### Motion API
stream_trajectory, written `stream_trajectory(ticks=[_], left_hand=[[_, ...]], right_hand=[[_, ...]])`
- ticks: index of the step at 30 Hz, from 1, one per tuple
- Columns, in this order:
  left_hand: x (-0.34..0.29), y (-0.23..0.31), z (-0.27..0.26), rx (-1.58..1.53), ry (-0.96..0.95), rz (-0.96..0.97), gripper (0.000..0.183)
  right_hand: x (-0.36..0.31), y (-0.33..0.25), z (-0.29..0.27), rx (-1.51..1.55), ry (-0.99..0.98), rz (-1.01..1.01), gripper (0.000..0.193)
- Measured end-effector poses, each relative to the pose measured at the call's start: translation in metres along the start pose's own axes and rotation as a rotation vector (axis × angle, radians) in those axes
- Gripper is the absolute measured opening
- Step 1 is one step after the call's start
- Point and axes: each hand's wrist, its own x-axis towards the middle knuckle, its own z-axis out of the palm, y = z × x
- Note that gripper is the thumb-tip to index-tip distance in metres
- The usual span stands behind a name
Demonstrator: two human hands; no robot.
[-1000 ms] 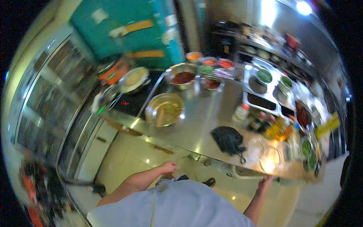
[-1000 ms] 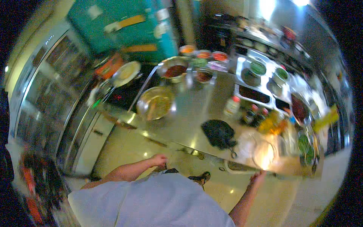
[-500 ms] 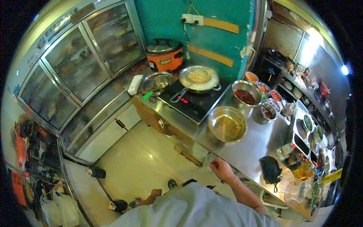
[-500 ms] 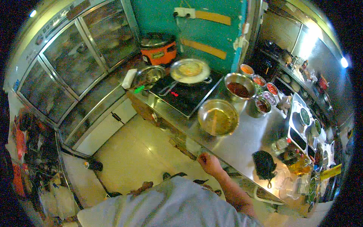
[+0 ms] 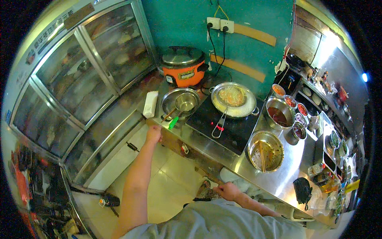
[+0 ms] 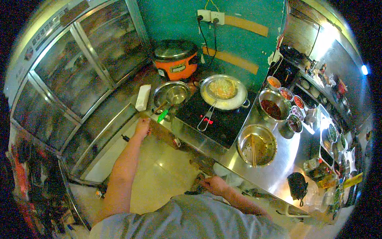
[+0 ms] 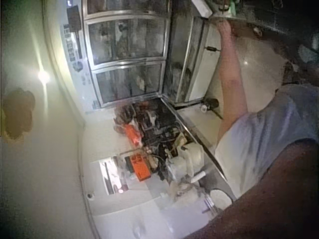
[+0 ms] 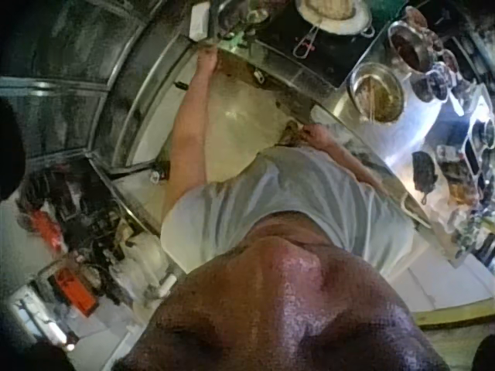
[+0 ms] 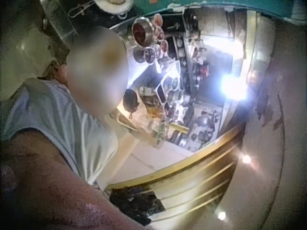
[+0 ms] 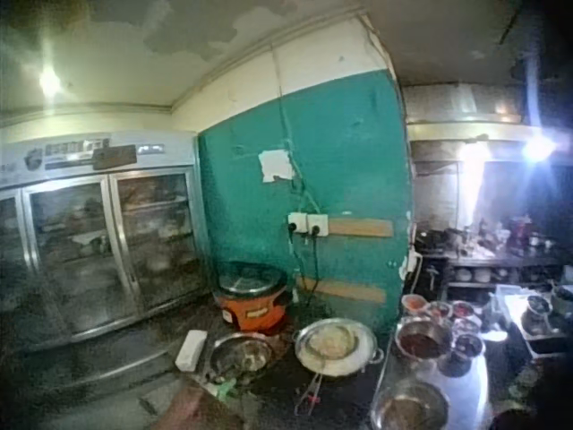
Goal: The person boils noodles and vegetables in a pot, then transfers them into a plastic container. They add chopped green onions and seasonings from various bottles and containers, mixing the contents to complete the dish.
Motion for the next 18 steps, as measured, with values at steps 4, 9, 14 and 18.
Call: stream_trajectory(ticks=[4,9,14,18], left_hand=[[0.076,0.033,0.034,0.879,0.134,0.352,0.048],[0.121,0.048,0.051,1.220,-0.168,0.289,0.032],[0.094,0.077,-0.025,1.122,-0.218,0.338,0.031],[0.010,0.112,-0.068,0.236,-0.309,-0.081,0.034]], right_hand=[[0.056,-0.008,-0.018,0.142,0.200,-0.017,0.037],[0.099,-0.053,-0.067,0.197,0.212,-0.208,0.027],[0.076,-0.092,-0.133,0.315,0.127,-0.288,0.026],[0.068,-0.121,-0.170,0.367,0.340,-0.463,0.024]])
